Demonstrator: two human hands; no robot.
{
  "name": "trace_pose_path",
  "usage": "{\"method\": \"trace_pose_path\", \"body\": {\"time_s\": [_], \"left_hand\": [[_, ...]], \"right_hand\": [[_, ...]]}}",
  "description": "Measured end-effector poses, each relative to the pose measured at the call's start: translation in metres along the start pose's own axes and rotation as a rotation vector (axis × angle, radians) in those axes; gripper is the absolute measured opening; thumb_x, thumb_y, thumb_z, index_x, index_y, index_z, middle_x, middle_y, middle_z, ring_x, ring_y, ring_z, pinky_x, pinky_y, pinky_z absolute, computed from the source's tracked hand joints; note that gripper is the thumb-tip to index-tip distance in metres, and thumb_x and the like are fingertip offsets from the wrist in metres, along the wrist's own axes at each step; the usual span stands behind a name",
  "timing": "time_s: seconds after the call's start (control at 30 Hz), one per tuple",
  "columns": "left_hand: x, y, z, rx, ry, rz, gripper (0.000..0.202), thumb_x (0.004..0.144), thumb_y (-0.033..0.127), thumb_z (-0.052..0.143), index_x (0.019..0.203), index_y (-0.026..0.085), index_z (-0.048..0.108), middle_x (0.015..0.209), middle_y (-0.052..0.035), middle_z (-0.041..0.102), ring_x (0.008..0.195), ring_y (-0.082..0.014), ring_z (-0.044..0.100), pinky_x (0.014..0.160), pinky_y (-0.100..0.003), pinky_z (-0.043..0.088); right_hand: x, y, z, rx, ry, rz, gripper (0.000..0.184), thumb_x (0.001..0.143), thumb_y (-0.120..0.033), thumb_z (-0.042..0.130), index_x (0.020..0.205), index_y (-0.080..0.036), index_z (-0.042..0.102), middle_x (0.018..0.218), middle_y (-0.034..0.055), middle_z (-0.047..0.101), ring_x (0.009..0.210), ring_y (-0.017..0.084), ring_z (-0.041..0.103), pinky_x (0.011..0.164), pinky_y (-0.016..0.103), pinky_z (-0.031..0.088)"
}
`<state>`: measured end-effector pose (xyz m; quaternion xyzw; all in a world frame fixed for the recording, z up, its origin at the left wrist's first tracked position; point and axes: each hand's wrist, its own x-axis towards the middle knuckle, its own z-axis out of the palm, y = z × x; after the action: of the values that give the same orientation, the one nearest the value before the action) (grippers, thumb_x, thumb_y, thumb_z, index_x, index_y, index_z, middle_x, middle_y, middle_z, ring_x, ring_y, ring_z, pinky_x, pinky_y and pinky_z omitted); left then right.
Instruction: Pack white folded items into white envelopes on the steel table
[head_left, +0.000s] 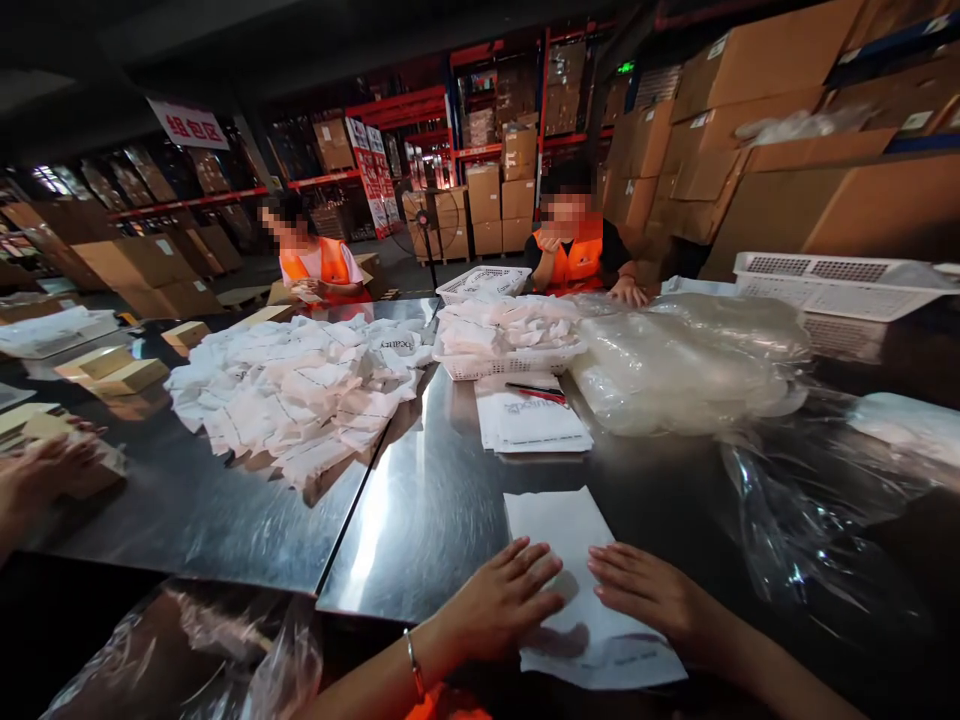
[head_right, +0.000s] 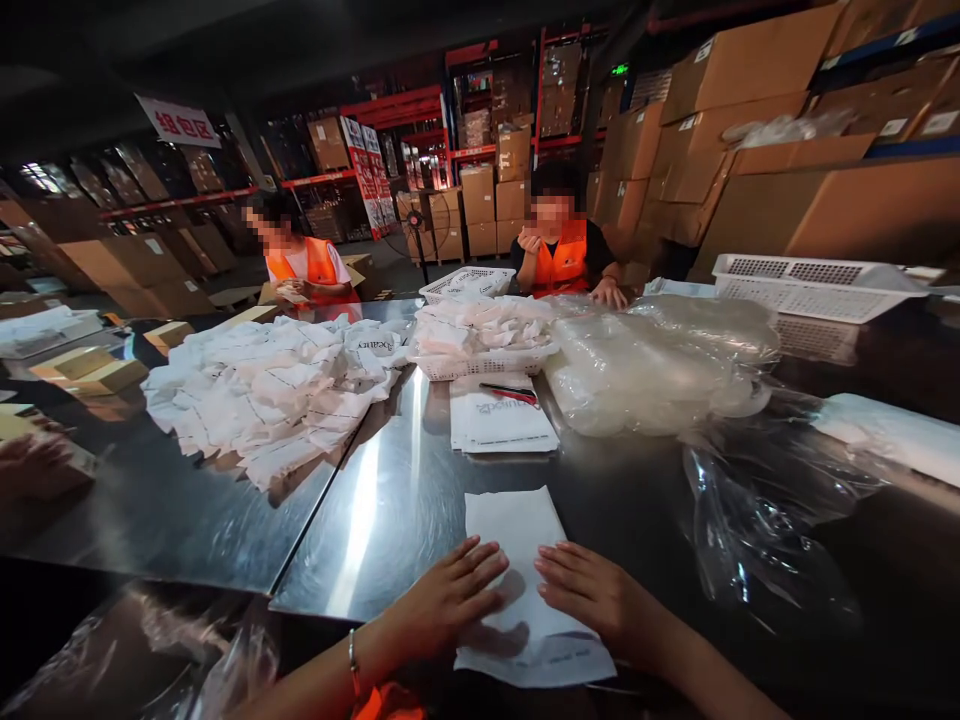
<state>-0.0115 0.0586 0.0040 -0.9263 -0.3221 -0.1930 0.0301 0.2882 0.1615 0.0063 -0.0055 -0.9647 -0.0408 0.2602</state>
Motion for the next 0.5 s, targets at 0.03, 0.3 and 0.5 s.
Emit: {"method": "trace_pose_path", "body": {"time_s": [0.03, 0.3, 0.5], "left_hand": [[0.002, 0.001, 0.0, 0.018, 0.007, -0.02, 0.046, 0.097, 0.034, 0.053, 0.141, 0.019, 0.048, 0.153, -0.0123, 0.044, 0.148, -0.0283, 0.029, 0.122, -0.05, 0.027], [0.02, -0.012, -0.006, -0.01, -0.048, 0.001, 0.044, 0.098, 0.033, 0.052, 0.139, 0.016, 0.051, 0.128, -0.0117, 0.065, 0.12, -0.0226, 0.058, 0.115, -0.041, 0.037], [0.016, -0.015, -0.005, 0.027, -0.031, 0.054, 0.035, 0.102, 0.033, 0.046, 0.13, 0.019, 0.06, 0.132, -0.0095, 0.064, 0.127, -0.0223, 0.056, 0.117, -0.039, 0.036]], "right_hand": [[0.0, 0.001, 0.002, -0.003, -0.008, 0.019, 0.035, 0.098, -0.019, 0.049, 0.131, -0.019, 0.06, 0.135, 0.0119, 0.061, 0.138, 0.022, 0.043, 0.113, 0.041, 0.042], [-0.001, 0.01, 0.008, 0.08, -0.188, 0.051, 0.052, 0.088, -0.008, 0.045, 0.138, -0.015, 0.055, 0.136, 0.0144, 0.06, 0.133, 0.021, 0.051, 0.111, 0.04, 0.045], [-0.012, 0.009, 0.006, 0.284, -0.175, 0.095, 0.053, 0.09, -0.016, 0.051, 0.143, -0.019, 0.051, 0.141, 0.0151, 0.053, 0.136, 0.024, 0.045, 0.112, 0.042, 0.041]]}}
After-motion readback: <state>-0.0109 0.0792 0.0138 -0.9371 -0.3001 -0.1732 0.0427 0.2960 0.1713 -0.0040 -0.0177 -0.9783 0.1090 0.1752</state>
